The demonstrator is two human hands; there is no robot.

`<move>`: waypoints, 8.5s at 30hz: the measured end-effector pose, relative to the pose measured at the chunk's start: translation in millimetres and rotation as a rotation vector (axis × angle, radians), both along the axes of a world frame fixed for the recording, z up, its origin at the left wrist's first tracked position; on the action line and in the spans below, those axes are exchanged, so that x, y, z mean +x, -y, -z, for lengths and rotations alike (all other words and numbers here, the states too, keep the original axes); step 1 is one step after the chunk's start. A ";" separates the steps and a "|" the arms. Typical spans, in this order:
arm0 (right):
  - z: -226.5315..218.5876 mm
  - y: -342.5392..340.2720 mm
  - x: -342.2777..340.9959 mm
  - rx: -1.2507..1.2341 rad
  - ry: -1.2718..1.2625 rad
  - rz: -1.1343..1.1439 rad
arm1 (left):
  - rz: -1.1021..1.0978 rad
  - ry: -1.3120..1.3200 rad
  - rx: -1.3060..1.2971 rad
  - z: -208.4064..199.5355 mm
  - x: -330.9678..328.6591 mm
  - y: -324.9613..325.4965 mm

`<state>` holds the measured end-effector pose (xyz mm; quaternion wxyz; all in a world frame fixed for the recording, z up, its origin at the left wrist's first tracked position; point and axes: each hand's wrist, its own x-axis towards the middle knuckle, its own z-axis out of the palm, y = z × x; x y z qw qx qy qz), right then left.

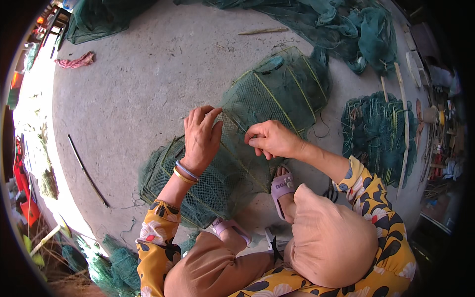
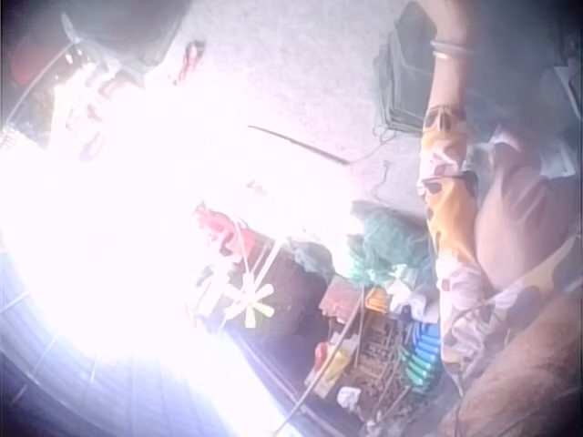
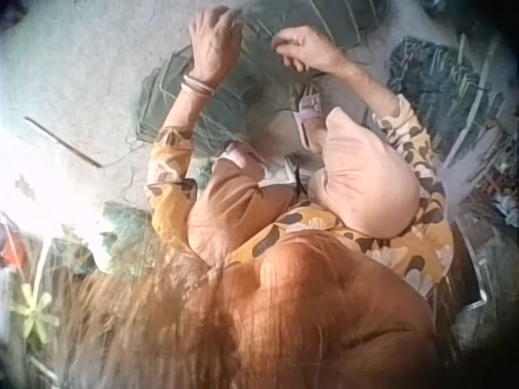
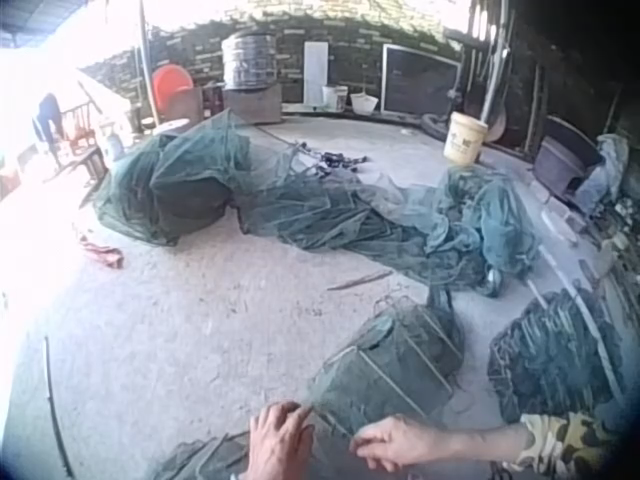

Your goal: The recorder is repairing or sewing green mesh fishing nets using a needle and thread.

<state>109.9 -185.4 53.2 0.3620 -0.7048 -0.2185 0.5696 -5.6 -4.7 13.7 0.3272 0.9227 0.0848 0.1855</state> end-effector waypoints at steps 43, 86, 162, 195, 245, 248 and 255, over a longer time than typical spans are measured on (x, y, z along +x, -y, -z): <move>-0.3 -6.0 -8.6 0.057 0.247 -0.041 | -0.070 -0.025 -0.070 -0.5 -1.9 5.1; -0.9 -7.2 -10.0 0.027 0.204 -0.046 | -0.207 0.125 -0.274 8.5 -0.4 3.6; -53.8 -77.2 86.8 0.508 -0.173 0.295 | -0.140 0.052 -0.023 -19.3 -44.5 29.0; -167.6 21.9 41.2 1.133 0.410 0.212 | -0.245 -0.326 -1.663 -44.1 -15.3 37.0; -113.7 149.8 -31.2 -0.125 0.270 0.219 | -0.183 -0.341 -1.284 -25.4 -6.8 39.1; -118.2 157.9 -37.7 -0.033 0.303 0.183 | -0.244 -0.364 -1.721 -25.4 2.2 47.6; -98.3 181.1 -38.8 -0.220 0.151 0.171 | -0.365 -0.027 -2.108 -24.9 14.8 71.2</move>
